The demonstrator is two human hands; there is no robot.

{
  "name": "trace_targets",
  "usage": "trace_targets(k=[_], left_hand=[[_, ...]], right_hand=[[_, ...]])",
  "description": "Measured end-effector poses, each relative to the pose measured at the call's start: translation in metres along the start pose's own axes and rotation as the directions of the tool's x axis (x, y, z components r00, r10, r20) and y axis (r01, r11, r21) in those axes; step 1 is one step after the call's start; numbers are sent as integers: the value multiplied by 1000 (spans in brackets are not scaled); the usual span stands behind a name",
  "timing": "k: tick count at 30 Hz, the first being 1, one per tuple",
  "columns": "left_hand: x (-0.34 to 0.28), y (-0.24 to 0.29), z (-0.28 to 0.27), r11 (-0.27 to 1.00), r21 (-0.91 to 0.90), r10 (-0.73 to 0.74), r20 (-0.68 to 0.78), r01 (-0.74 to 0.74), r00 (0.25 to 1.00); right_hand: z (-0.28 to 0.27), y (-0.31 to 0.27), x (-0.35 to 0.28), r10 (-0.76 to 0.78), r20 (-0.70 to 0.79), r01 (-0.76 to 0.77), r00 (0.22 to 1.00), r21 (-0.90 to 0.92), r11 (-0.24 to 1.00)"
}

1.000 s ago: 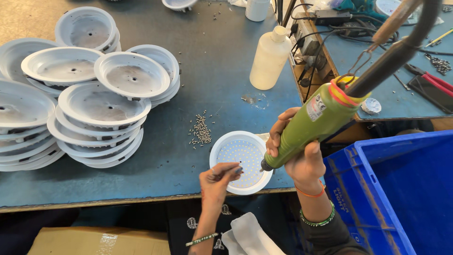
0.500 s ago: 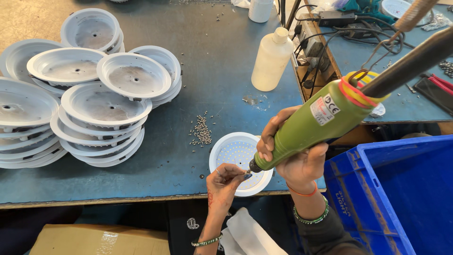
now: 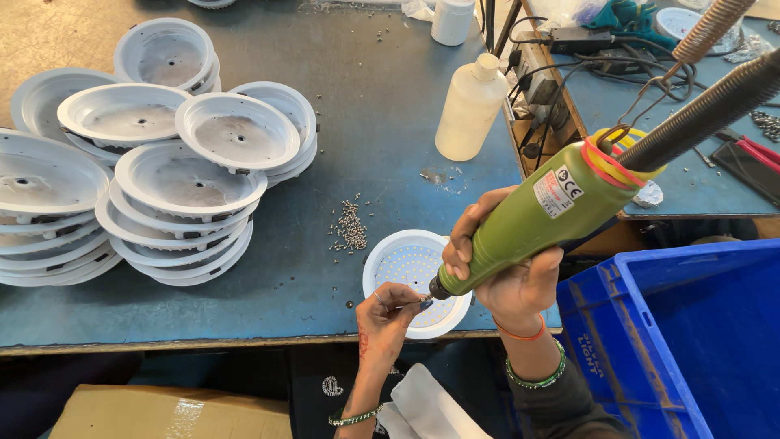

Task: The person uses a green handheld soldering tool to attach small metal components to the surface of a white circular LED module. They hold the module with one hand while applying the tool with the other, then place the finished unit into a cardboard box. The process is repeated with additional modules from a nearby stack.

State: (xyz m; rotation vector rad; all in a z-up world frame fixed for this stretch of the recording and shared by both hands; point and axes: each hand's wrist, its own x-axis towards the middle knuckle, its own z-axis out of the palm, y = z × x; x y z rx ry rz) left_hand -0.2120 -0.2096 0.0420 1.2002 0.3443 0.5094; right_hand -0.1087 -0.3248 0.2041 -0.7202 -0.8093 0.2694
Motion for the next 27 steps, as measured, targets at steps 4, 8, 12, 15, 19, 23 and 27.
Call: trace_targets(k=[4,8,12,15,19,23,27], left_hand=[[-2,8,2,999,33,-12,0,12,1000],[-4,27,9,990,139,-15,-4,15,1000],[-5,50,15,938,344,33,52,-49,998],[0,59,12,810,551,144,141,-198,980],[5,55,8,494,763,258,329,-417,908],[5,41,10,214,818,146,514,-534,846],[7,35,5,221,808,98,539,-546,837]], right_hand=[[2,1,1,13,3,-13,1000,-1,1000],[4,1,2,16,18,-15,1000,-14,1000],[2,1,4,6,6,-6,1000,-46,999],[-6,-2,7,-14,-20,12,1000,-109,994],[-24,-5,14,-37,-50,29,998,-158,987],[-44,-1,18,-63,-81,46,995,-201,978],[-57,5,17,-68,-105,44,992,-219,975]])
